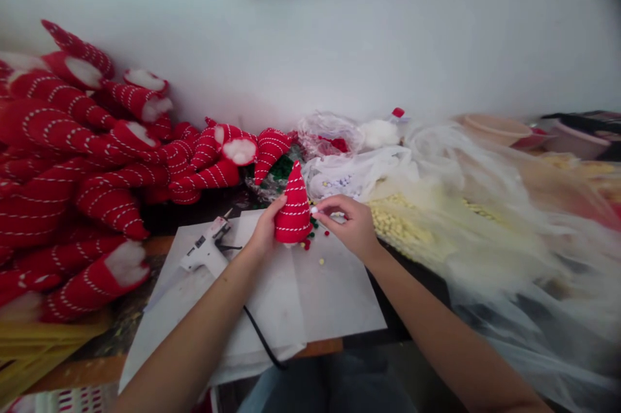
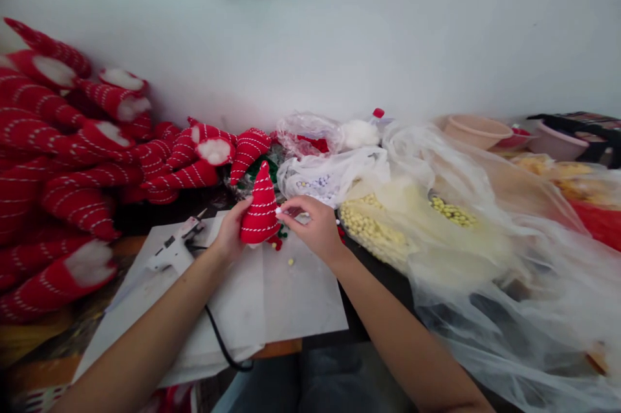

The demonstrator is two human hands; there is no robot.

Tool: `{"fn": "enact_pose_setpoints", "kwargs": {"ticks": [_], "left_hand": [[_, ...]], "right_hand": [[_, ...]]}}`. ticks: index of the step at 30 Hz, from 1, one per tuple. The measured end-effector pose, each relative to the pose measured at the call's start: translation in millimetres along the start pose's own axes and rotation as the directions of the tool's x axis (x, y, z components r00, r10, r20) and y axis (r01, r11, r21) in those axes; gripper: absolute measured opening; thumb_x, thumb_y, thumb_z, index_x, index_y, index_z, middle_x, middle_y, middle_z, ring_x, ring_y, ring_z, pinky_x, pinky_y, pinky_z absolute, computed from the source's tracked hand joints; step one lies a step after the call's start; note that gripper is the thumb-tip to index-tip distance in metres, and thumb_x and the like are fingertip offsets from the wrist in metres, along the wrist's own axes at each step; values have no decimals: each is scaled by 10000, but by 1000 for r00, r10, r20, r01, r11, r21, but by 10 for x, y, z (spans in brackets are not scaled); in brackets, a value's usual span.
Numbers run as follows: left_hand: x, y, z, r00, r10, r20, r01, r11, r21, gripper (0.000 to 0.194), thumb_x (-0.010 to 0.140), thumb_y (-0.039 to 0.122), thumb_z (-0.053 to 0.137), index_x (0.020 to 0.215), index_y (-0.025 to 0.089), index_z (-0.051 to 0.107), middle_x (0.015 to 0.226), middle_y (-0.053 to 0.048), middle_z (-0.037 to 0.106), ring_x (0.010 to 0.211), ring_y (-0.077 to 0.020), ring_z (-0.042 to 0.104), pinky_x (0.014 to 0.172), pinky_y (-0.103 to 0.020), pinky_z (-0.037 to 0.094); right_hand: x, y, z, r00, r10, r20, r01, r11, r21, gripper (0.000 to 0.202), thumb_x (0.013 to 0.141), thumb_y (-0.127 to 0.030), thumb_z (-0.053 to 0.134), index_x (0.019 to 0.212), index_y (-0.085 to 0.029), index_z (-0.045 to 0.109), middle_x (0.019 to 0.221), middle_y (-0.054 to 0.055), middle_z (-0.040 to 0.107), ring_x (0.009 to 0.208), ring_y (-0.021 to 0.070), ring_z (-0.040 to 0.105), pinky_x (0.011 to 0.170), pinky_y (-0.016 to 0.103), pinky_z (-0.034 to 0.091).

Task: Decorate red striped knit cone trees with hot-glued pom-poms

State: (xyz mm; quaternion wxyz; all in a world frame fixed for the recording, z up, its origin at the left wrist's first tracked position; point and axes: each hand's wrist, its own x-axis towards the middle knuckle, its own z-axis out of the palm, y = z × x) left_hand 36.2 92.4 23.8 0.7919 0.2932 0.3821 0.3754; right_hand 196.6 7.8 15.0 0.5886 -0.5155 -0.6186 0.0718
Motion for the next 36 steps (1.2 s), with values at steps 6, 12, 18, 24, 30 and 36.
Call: {"fn": "enact_pose_setpoints", "kwargs": {"ticks": [6, 12, 18, 24, 30, 36], "left_hand": [[19, -53, -30, 996, 18, 84, -19, 1000, 8, 192, 882, 286, 653, 982, 143, 732, 826, -105, 804, 661, -256, 761, 623, -352, 620], [36, -80, -47, 991, 24, 129, -23, 1000, -10, 157, 843, 281, 697, 942, 161, 714, 804, -86, 799, 634, -244, 759, 567, -309, 606], [41, -117, -65, 989, 27, 145, -24, 1000, -17, 181, 848, 263, 697, 992, 157, 723, 854, -97, 807, 709, -253, 781, 621, -308, 620], [45, -42, -35, 999, 28, 30, -26, 998, -61, 150, 858, 259, 679, 963, 157, 710, 769, -77, 785, 704, -257, 776, 672, -346, 639], [75, 186, -106, 993, 111, -35, -115, 970, -214, 144, 917, 274, 595, 950, 166, 684, 758, -41, 769, 612, -184, 736, 593, -281, 615], [104, 187, -146, 996, 89, -18, -90, 959, -270, 134, 900, 272, 613, 970, 175, 674, 749, -34, 765, 602, -174, 725, 587, -275, 614]], "right_hand": [[5, 12, -2, 995, -95, 1, 95, 995, -35, 64, 917, -297, 754, 881, -253, 782, 874, 12, 812, 787, 169, 747, 777, 296, 602], [-9, 30, 16, 990, -133, 37, 134, 990, -48, 102, 941, -278, 732, 891, -286, 820, 915, 8, 825, 843, 181, 768, 850, 323, 617], [-43, 75, 59, 984, -174, 36, 175, 984, -38, 119, 946, -264, 732, 928, -298, 844, 917, 17, 815, 845, 178, 760, 833, 322, 630], [-11, 144, -6, 993, -119, -23, 117, 989, -89, 123, 963, -301, 708, 968, -303, 831, 972, 27, 798, 894, 195, 745, 864, 352, 621], [24, 461, -111, 969, 106, 224, -9, 919, -393, 337, 893, -120, 721, 1216, -213, 736, 1086, 87, 778, 977, 244, 732, 897, 384, 582], [1, 547, -46, 830, 91, 550, 210, 863, -460, 232, 902, -147, 751, 1129, -193, 775, 1132, 120, 765, 1100, 280, 681, 992, 426, 508]]}}
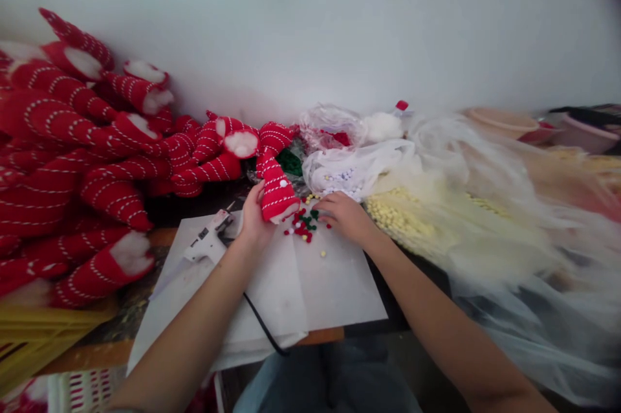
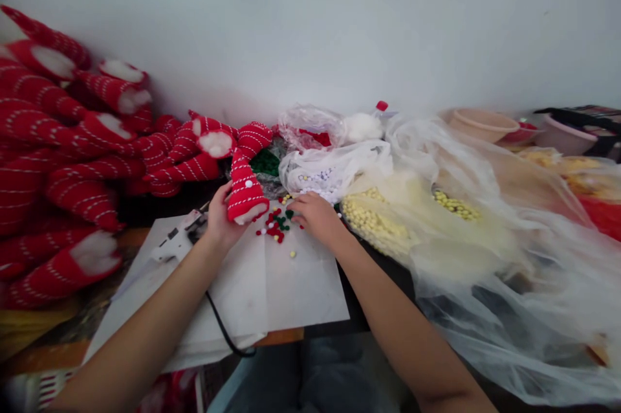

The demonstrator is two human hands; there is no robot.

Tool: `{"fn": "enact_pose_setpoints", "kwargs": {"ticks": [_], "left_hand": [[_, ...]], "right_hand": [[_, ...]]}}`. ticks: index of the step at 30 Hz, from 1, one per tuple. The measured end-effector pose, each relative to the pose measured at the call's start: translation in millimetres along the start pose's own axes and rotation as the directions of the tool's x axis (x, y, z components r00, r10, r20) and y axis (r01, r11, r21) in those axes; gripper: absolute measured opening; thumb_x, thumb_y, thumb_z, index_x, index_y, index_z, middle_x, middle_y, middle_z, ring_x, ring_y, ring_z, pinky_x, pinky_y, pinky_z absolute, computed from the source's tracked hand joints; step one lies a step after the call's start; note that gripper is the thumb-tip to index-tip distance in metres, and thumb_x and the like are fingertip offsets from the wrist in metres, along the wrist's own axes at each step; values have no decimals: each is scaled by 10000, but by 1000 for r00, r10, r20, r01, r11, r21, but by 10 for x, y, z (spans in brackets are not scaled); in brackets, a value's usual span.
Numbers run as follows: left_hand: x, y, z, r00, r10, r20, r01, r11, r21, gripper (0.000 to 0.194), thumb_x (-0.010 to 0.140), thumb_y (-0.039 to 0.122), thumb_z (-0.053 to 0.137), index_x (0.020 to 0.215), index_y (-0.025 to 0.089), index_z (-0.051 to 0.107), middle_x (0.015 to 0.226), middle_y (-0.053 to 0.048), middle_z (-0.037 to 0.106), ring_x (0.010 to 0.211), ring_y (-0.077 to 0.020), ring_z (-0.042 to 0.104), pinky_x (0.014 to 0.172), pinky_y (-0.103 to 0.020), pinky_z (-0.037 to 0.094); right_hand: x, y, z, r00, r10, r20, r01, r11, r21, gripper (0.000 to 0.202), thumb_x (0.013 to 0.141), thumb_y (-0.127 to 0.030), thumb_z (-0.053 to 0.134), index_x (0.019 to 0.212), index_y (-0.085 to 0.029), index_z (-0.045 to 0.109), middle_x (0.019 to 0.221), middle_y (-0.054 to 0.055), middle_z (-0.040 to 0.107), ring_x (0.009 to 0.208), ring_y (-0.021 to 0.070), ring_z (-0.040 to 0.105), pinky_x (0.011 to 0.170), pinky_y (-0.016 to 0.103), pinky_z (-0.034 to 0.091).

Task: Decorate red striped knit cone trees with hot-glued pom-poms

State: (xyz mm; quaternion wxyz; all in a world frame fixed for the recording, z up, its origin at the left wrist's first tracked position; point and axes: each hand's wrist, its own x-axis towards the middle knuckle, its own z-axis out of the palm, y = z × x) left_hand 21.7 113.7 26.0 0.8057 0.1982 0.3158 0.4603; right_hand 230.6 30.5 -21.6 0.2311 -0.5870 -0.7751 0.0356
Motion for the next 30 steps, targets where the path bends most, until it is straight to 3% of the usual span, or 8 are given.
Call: {"fn": "enact_pose_setpoints", "kwargs": {"ticks": [4, 7, 11, 19, 21, 23, 27, 30], "left_hand": [[-28, -33, 20, 1000, -27, 1, 27, 999, 25, 177, 882, 276, 624, 1007, 165, 683, 754, -37, 768, 612, -189, 731, 617, -303, 628], [-59, -65, 56, 1000, 0, -13, 0, 1000, 28, 153, 868, 260, 635, 971, 163, 695, 747, -40, 771, 658, -201, 750, 688, -315, 640], [-110, -96, 109, 999, -14, -50, 18, 995, 94, 159, 899, 255, 593, 882, 140, 701, 713, -72, 766, 722, -240, 775, 728, -342, 647], [-167, -115, 135, 999, -29, -37, 36, 978, 204, 170, 912, 247, 574, 890, 139, 703, 725, -92, 773, 650, -244, 758, 668, -354, 641], [-167, -142, 124, 999, -20, -34, 28, 968, 251, 127, 899, 235, 598, 885, 151, 692, 713, -77, 767, 602, -223, 736, 641, -335, 630], [-169, -176, 105, 999, -35, 15, 29, 952, 306, 105, 873, 246, 645, 914, 160, 690, 724, -67, 767, 602, -217, 729, 629, -325, 619], [-186, -237, 57, 981, -92, 169, 14, 909, 416, 339, 755, 364, 804, 1006, 168, 689, 818, -64, 781, 688, -236, 741, 645, -319, 592], [-202, -263, 36, 969, -91, 230, -26, 887, 461, 499, 679, 434, 869, 1065, 173, 691, 877, -56, 785, 756, -233, 739, 677, -298, 566]], "right_hand": [[17, -91, 31, 998, 20, 54, -22, 999, 27, 236, 922, -202, 753, 1157, -192, 770, 1111, 129, 750, 1045, 264, 696, 910, 383, 523], [26, -159, 56, 993, 99, 68, -101, 995, 25, 222, 933, -172, 726, 1151, -191, 762, 1130, 129, 737, 1057, 261, 691, 893, 358, 518], [37, -220, 89, 992, 114, 57, -117, 992, 40, 177, 918, -124, 713, 1075, -179, 773, 1071, 111, 742, 1000, 247, 703, 863, 333, 516], [59, -170, 56, 971, 191, -147, -151, 957, 246, 137, 874, -113, 737, 977, -187, 790, 988, 82, 795, 897, 215, 740, 842, 328, 563], [68, -152, 12, 940, 253, -227, -172, 930, 324, 159, 938, -190, 680, 1061, -193, 780, 1035, 86, 805, 900, 203, 754, 830, 325, 591], [73, -160, -38, 879, 342, -331, -152, 861, 485, 199, 962, -282, 656, 1097, -200, 776, 1049, 83, 811, 898, 204, 764, 811, 330, 614], [65, -254, -137, 734, 479, -482, 78, 646, 759, 171, 828, -382, 805, 942, -256, 822, 969, 41, 812, 886, 214, 759, 814, 341, 628], [59, -330, -175, 711, 474, -520, 116, 649, 752, 121, 807, -375, 816, 889, -287, 835, 953, 32, 801, 910, 215, 744, 847, 354, 625]]}}
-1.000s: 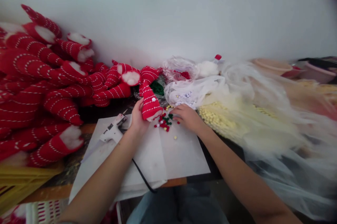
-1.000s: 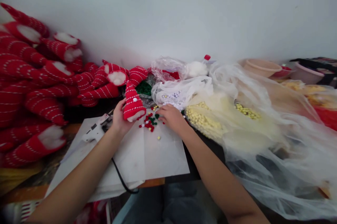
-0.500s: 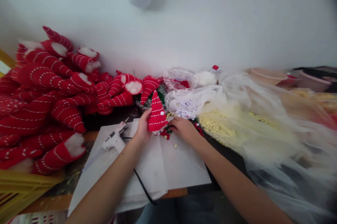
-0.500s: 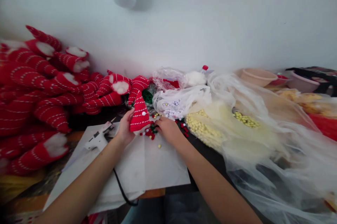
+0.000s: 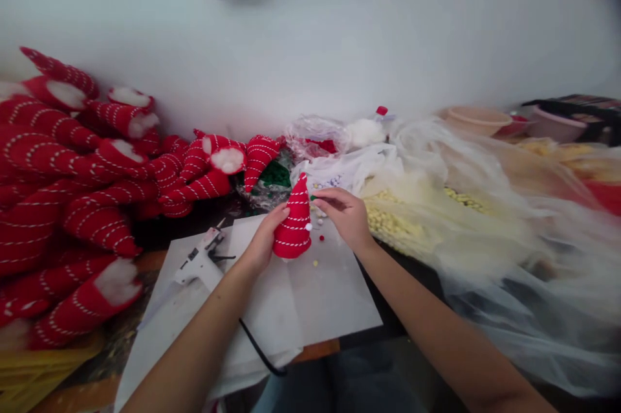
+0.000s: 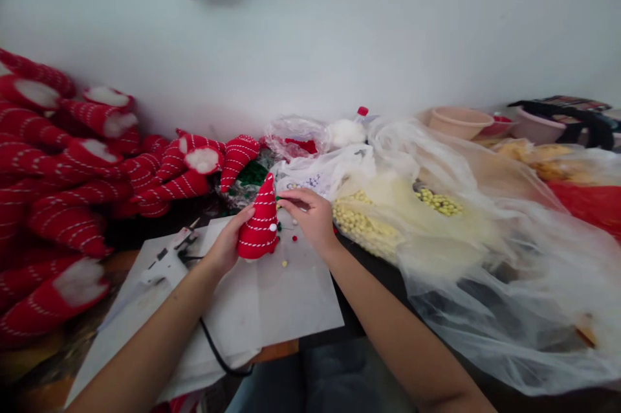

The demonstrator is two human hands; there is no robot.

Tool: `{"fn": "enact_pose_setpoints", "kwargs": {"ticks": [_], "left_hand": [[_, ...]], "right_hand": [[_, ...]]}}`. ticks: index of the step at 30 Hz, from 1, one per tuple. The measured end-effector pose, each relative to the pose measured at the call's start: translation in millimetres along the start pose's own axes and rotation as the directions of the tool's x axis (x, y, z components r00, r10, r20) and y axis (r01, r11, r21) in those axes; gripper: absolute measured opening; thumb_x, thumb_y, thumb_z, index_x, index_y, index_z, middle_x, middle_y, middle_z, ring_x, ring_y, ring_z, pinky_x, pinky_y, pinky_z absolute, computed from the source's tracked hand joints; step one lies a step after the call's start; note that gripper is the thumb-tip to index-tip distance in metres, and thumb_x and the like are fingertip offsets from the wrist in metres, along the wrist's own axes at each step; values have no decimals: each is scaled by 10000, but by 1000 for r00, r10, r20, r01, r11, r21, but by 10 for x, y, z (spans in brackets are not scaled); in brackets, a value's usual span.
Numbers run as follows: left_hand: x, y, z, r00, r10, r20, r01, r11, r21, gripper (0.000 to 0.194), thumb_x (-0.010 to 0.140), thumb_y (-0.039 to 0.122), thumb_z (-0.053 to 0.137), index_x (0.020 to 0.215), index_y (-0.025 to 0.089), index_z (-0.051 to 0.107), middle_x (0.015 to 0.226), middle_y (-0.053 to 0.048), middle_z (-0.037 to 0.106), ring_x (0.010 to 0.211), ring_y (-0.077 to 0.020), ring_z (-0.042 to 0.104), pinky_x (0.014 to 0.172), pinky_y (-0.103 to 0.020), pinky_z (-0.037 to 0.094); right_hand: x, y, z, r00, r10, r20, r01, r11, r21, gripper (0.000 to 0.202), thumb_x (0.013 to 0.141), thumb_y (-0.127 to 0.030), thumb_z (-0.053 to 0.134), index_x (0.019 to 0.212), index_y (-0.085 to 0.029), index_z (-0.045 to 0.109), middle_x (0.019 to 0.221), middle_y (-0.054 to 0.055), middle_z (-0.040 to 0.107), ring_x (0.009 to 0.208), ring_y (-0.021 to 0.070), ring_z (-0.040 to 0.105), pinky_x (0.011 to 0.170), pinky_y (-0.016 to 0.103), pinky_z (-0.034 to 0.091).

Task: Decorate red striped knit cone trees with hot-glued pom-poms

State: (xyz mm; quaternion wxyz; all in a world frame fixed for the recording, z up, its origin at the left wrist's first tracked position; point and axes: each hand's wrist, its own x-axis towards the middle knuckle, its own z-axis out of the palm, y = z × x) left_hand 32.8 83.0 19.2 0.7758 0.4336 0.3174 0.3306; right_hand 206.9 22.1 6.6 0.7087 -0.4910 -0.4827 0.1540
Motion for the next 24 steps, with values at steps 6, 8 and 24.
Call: {"fn": "enact_pose_setpoints", "kwargs": {"ticks": [6, 8, 24], "left_hand": [[6, -37, 8, 1000, 1, -5, 0, 1000, 15, 528, 658, 443, 884, 1074, 173, 701, 900, -49, 781, 780, -218, 713, 714, -301, 542], [15, -45, 7, 1000, -1, 0, 1, 1000, 15, 526, 655, 435, 887, 1073, 171, 709, 902, -46, 780, 772, -209, 707, 709, -297, 538], [47, -89, -19, 1000, 0, 8, -1, 996, 84, 563, 609, 478, 910, 1041, 180, 706, 888, -22, 751, 758, -179, 676, 685, -269, 519]], "right_hand": [[-12, 21, 36, 999, 54, -4, -54, 998, 43, 147, 790, -370, 816, 880, -259, 782, 901, 25, 792, 825, 203, 748, 809, 359, 639], [-9, 33, 39, 998, 63, -2, -63, 997, 48, 171, 777, -386, 826, 853, -249, 755, 857, 19, 779, 792, 197, 740, 785, 352, 641], [-9, 18, 12, 999, -22, -25, 22, 1000, 14, 83, 814, -315, 790, 874, -259, 780, 925, 25, 776, 846, 188, 733, 794, 333, 634]]}}
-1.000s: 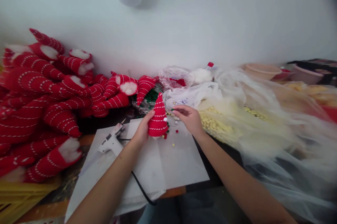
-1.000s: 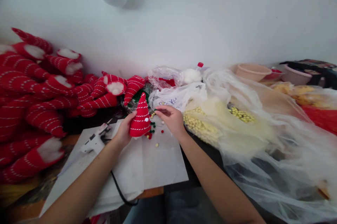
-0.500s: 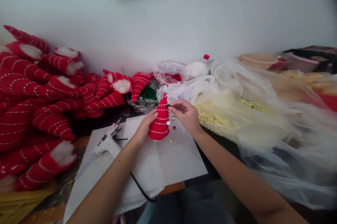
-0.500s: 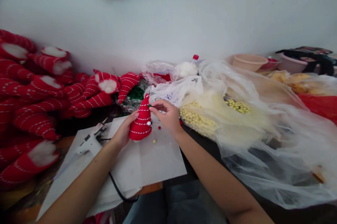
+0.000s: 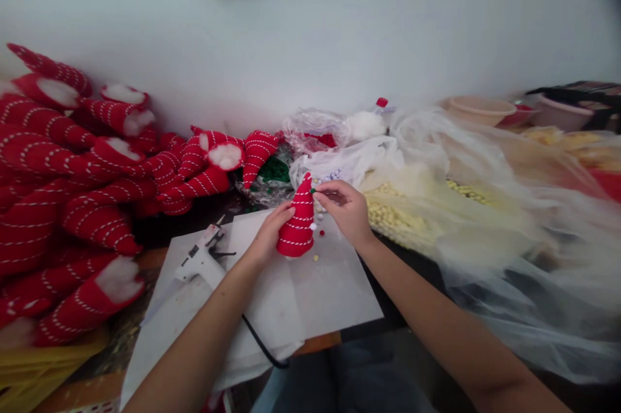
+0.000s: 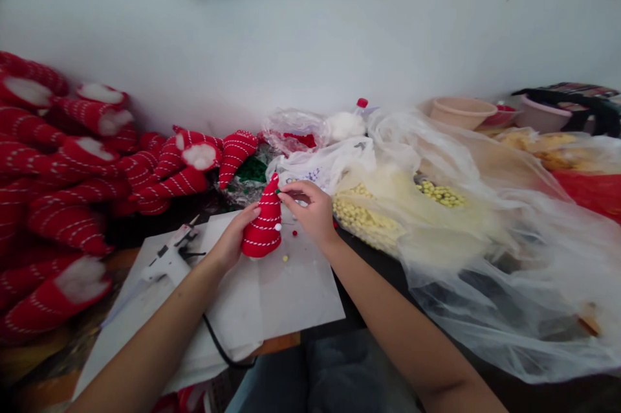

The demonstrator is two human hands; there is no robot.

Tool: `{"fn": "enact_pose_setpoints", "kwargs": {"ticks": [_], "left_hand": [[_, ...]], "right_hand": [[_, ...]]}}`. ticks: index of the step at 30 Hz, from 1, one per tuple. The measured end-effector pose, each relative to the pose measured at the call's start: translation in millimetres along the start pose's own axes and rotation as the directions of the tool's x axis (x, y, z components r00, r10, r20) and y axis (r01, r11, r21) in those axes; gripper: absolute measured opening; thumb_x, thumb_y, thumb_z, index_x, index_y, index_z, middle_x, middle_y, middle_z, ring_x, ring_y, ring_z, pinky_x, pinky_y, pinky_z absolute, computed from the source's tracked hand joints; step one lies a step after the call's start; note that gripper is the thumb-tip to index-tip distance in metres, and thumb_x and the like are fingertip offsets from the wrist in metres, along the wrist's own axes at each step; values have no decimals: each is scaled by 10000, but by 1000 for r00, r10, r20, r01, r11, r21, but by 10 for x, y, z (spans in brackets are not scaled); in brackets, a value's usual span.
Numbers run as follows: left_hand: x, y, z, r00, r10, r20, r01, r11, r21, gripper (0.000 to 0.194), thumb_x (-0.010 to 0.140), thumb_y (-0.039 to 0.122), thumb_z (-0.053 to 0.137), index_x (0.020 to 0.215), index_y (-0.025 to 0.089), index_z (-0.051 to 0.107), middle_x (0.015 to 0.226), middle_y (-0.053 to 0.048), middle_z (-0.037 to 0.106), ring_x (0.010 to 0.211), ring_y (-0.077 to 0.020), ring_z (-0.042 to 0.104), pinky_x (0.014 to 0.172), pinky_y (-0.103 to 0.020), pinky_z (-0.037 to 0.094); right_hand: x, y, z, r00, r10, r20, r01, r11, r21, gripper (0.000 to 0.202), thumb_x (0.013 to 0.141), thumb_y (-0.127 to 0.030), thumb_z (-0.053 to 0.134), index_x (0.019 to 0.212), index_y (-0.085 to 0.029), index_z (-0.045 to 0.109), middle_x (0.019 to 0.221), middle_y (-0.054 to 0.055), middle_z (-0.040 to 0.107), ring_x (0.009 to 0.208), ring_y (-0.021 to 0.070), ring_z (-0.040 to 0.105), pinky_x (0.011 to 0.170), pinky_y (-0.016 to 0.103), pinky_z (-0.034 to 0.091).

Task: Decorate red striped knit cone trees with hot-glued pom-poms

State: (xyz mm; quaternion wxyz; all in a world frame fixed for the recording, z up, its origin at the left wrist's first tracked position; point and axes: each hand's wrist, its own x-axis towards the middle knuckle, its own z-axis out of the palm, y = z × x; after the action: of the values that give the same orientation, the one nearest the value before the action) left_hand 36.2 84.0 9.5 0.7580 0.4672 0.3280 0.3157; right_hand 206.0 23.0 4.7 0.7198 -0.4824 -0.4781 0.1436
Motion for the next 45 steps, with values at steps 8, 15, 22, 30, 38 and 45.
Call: {"fn": "enact_pose_setpoints", "kwargs": {"ticks": [8, 15, 22, 30, 38, 45], "left_hand": [[-10, -14, 7, 1000, 4, 24, -5, 1000, 28, 526, 615, 470, 899, 1019, 188, 713, 860, -20, 757, 729, -191, 688, 677, -284, 525], [12, -32, -29, 998, 37, 57, -44, 993, 109, 490, 693, 470, 848, 1072, 181, 734, 922, -57, 786, 814, -234, 719, 744, -310, 529], [-1, 13, -42, 998, -39, 48, 44, 994, -104, 396, 747, 432, 815, 1025, 166, 718, 859, -68, 785, 721, -223, 730, 673, -314, 576], [26, 101, -62, 990, -112, -84, 88, 964, -250, 245, 808, 362, 700, 945, 159, 704, 782, -101, 787, 813, -308, 788, 731, -408, 645], [-12, 109, 6, 989, -117, -91, 91, 966, -242, 212, 799, 349, 716, 883, 157, 689, 738, -88, 772, 735, -285, 775, 731, -408, 646], [-6, 98, 3, 991, -111, -78, 93, 973, -211, 236, 800, 352, 734, 917, 152, 690, 744, -73, 770, 676, -250, 757, 673, -354, 631]], "right_hand": [[15, -11, -39, 993, -117, 15, 118, 987, -110, 81, 859, -260, 763, 887, -300, 829, 946, 25, 775, 894, 194, 714, 797, 342, 604], [1, 9, -44, 994, -104, 31, 107, 985, -137, 88, 865, -268, 760, 893, -310, 833, 961, 20, 769, 893, 192, 707, 806, 349, 595], [63, 59, -49, 995, 76, -58, -73, 995, 64, 200, 810, -402, 806, 952, -276, 744, 970, 20, 762, 937, 203, 718, 876, 368, 607], [-17, 25, 37, 976, 169, 136, -193, 963, 188, 335, 726, -398, 870, 971, -273, 681, 917, 3, 750, 896, 187, 726, 847, 351, 629], [-50, 46, 67, 961, 166, 221, -216, 950, 227, 385, 707, -375, 896, 988, -269, 655, 891, -3, 755, 884, 183, 740, 842, 349, 638], [-48, 33, 66, 968, 165, 187, -204, 956, 213, 449, 680, -395, 912, 998, -277, 618, 860, -17, 746, 861, 183, 744, 851, 357, 640]]}}
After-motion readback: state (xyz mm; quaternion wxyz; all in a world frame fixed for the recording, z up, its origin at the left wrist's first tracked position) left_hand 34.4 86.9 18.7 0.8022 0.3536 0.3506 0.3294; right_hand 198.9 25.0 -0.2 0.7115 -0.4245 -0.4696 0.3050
